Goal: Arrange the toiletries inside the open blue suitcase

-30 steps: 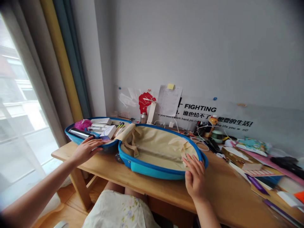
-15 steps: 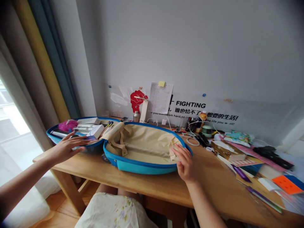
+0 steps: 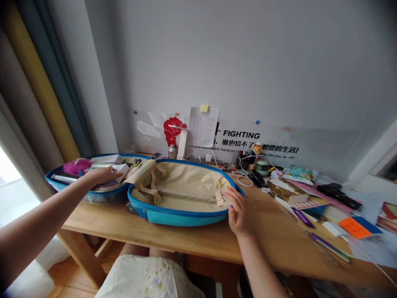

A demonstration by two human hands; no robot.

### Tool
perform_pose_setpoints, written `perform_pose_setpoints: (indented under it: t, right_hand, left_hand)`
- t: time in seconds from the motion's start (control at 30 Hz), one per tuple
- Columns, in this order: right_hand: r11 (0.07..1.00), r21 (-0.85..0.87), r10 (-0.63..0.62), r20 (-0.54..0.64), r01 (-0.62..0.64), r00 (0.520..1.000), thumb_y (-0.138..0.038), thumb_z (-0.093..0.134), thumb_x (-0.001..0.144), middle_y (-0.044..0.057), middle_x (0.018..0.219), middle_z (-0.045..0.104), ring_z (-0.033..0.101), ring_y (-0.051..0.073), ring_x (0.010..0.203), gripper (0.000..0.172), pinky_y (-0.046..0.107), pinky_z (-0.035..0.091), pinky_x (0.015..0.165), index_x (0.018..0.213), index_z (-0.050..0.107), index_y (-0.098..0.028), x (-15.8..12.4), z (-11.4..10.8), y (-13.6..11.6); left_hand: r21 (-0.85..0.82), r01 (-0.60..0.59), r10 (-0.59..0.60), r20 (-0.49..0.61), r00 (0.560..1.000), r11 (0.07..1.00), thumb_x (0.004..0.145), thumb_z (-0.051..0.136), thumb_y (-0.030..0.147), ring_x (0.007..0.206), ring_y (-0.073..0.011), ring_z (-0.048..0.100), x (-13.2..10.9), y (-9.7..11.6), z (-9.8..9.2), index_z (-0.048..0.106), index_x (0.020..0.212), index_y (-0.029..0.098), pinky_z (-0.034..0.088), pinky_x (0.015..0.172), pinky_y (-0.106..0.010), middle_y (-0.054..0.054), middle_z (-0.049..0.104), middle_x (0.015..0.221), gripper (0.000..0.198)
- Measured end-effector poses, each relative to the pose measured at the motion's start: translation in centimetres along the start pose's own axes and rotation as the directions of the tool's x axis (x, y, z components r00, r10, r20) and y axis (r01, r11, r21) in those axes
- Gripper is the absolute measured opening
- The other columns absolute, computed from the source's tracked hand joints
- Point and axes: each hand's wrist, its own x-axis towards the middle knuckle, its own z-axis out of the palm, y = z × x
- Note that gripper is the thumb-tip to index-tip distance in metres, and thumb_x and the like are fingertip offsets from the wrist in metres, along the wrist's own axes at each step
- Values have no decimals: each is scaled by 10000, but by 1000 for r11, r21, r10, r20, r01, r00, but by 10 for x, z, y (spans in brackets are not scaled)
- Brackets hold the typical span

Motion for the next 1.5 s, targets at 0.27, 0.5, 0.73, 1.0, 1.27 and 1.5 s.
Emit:
perform_pose_setpoints:
  t: [0.27,0.5,0.73,1.0,1.27,1.5]
  right_hand:
    - [1000,5,2,14,-2,1000,-428,247,1006,117,1292,638,551,269,1277,495,489,474,1017,1260,615,-215,2,-2,-3]
    - [999,32,18,3,-18,1000,-351,271,1003,107,1243,663,567,255,1251,442,480,483,1001,1208,640,-219,3,-1,-4]
    - [998,35,51,-9,-51,999,-323,278,998,111,1247,659,538,263,1286,432,514,466,1028,1216,635,-218,0,-1,-9]
    - [995,49,85,-3,-85,996,-303,339,988,104,1322,617,481,277,1347,383,548,432,1074,1245,614,-233,-7,-2,-26]
    - [998,28,52,-12,-52,999,-275,349,981,109,1303,627,492,277,1335,372,533,457,1051,1241,610,-223,-6,-3,-25]
    - [997,27,69,11,-69,998,-279,343,979,118,1313,618,478,288,1347,376,559,451,1055,1238,608,-220,-7,-4,-26]
  left_hand:
    - [-62,160,-165,-92,982,985,801,475,540,1122,-376,626,-13,13,-12,520,1341,87,494,863,-412,-212,655,1234,706]
    - [-206,-24,-64,-407,911,978,807,540,502,1213,-346,565,-43,60,-47,448,1411,160,455,992,-413,-165,595,1320,700]
    - [-301,-436,393,-194,899,848,799,591,468,1104,-258,637,-77,154,-42,464,1396,170,492,934,-311,-113,637,1267,680]
    - [-203,-619,647,124,753,759,790,644,427,1203,-261,590,-93,251,-13,409,1442,134,465,1000,-301,-147,569,1377,752]
    - [-77,-808,788,296,540,584,743,693,409,1243,-313,541,-91,299,7,548,1326,111,450,1017,-344,-203,565,1352,671]
    - [-122,-804,799,271,537,582,672,762,399,1244,-301,550,-90,312,14,553,1335,152,440,1048,-345,-171,574,1358,737]
